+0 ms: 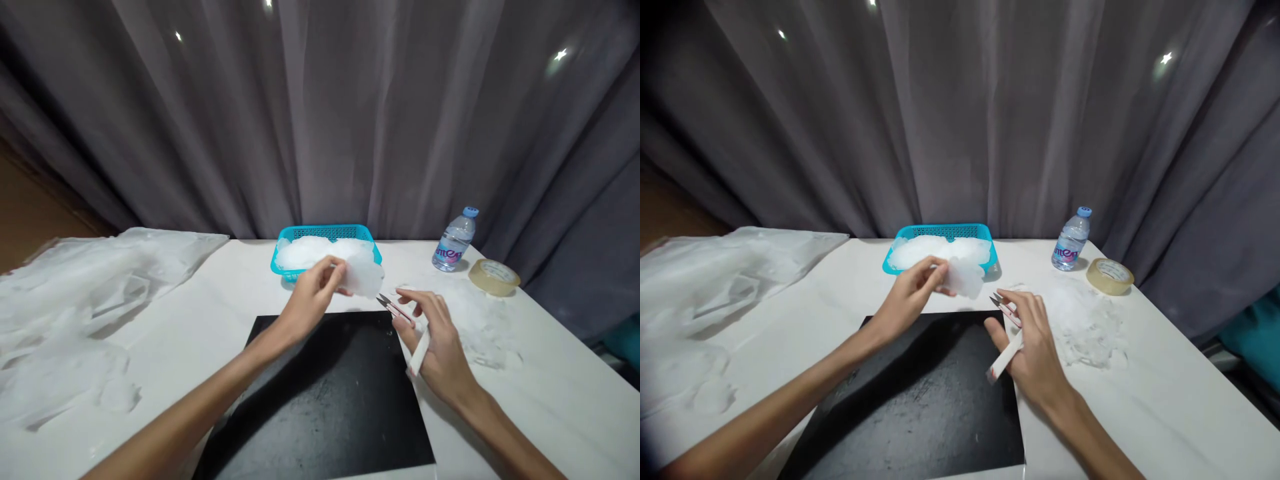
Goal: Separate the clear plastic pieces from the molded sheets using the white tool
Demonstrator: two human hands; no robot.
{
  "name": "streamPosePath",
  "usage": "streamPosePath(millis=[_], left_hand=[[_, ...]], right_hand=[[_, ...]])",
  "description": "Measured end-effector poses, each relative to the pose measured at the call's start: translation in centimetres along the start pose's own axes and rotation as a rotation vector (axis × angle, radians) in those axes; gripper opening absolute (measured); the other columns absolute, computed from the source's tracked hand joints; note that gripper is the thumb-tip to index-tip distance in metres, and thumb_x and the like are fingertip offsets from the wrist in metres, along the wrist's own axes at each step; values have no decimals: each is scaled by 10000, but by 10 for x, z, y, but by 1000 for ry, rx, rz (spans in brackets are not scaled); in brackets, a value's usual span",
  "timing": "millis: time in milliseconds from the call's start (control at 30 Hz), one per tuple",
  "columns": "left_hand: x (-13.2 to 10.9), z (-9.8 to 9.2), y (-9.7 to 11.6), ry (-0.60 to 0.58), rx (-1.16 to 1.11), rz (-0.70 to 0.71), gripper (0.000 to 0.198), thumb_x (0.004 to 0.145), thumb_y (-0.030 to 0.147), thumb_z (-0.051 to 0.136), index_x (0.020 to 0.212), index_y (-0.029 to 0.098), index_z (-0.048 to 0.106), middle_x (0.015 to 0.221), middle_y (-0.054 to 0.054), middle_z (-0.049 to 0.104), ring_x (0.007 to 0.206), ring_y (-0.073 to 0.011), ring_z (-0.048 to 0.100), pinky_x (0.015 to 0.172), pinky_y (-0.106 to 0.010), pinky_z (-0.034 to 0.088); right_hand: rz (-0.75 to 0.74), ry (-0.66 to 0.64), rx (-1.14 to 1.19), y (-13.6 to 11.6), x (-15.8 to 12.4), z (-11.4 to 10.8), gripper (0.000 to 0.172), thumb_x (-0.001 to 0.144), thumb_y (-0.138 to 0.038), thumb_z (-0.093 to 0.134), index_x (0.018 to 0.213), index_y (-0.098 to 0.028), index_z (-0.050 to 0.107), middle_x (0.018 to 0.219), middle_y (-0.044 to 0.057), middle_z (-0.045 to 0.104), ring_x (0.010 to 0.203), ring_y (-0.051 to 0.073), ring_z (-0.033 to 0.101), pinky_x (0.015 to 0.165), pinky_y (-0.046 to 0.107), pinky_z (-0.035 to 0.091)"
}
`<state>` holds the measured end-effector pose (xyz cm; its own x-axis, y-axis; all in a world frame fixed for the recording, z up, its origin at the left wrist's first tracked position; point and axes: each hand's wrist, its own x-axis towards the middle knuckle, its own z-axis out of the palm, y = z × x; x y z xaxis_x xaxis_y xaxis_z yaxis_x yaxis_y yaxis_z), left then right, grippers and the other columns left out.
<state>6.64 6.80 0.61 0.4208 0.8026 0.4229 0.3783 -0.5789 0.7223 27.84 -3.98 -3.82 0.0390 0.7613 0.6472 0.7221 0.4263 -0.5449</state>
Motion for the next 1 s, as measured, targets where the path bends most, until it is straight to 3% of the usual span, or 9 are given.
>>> streamPosePath(millis=[67, 133, 200, 300, 433, 500, 700, 867, 1000], left_hand=[[-22, 3, 9, -133, -356, -132, 322, 1048, 490, 478, 988, 196, 596, 864, -16, 695, 830, -201, 756, 794, -332, 650], [-40, 6, 13, -181, -564, -240, 297, 1020, 490, 553, 992, 199, 601, 894, -10, 700, 850, -197, 758, 853, -346, 644], [-49, 7, 13, -224, -657, -297, 273, 995, 470, 617, 1014, 198, 599, 928, -17, 722, 866, -194, 758, 888, -349, 630], [-53, 6, 11, -276, -716, -309, 251, 955, 409, 699, 1029, 191, 600, 964, -42, 755, 885, -196, 750, 878, -337, 617], [-55, 3, 9, -280, -690, -295, 207, 958, 363, 701, 1004, 182, 613, 955, -51, 768, 865, -184, 743, 860, -319, 602], [-58, 0, 7, -293, -633, -298, 203, 959, 362, 697, 1008, 187, 608, 957, -52, 776, 871, -189, 746, 864, -327, 595], [-65, -9, 8, -264, -453, -223, 151, 961, 339, 683, 972, 205, 616, 924, -35, 778, 909, -201, 754, 836, -306, 575], [-65, -12, 14, -234, -345, -133, 114, 952, 312, 688, 959, 207, 645, 863, -9, 753, 815, -181, 754, 775, -281, 586], [-70, -12, 18, -240, -227, 11, 82, 983, 272, 630, 1030, 215, 666, 983, -30, 772, 905, -189, 763, 836, -287, 597]], right_hand=[[26, -38, 97, -12, -5, 7, 379, 995, -312, 625, 1360, -249, 542, 1090, 71, 652, 906, 227, 571, 818, 383, 515], [54, -1, 142, -19, -9, 11, 302, 991, -267, 629, 1290, -255, 589, 960, 33, 657, 809, 200, 558, 780, 356, 510], [105, 40, 157, -21, -10, 14, 242, 974, -247, 652, 1214, -253, 619, 875, 9, 643, 756, 185, 544, 752, 339, 502], [163, -9, 177, -16, -9, 14, 309, 950, -269, 690, 1247, -243, 609, 885, 7, 644, 754, 179, 553, 733, 331, 502], [46, -106, 162, -9, -7, 14, 21, 987, -245, 644, 982, -236, 663, 836, 7, 641, 774, 182, 553, 731, 337, 480], [-15, -77, 159, -8, -8, 13, 88, 984, -210, 646, 899, -229, 642, 812, 9, 642, 769, 185, 555, 722, 343, 475], [-190, -5, 126, -14, -11, 11, 128, 967, -105, 643, 999, -227, 663, 859, 27, 690, 797, 196, 607, 743, 366, 493], [-207, 2, 119, -15, -13, 9, 157, 958, -86, 647, 1022, -225, 677, 861, 34, 694, 800, 201, 607, 729, 368, 500], [-213, -1, 111, -14, -13, 8, 179, 966, -72, 630, 1051, -225, 666, 899, 39, 710, 821, 204, 612, 751, 379, 501]])
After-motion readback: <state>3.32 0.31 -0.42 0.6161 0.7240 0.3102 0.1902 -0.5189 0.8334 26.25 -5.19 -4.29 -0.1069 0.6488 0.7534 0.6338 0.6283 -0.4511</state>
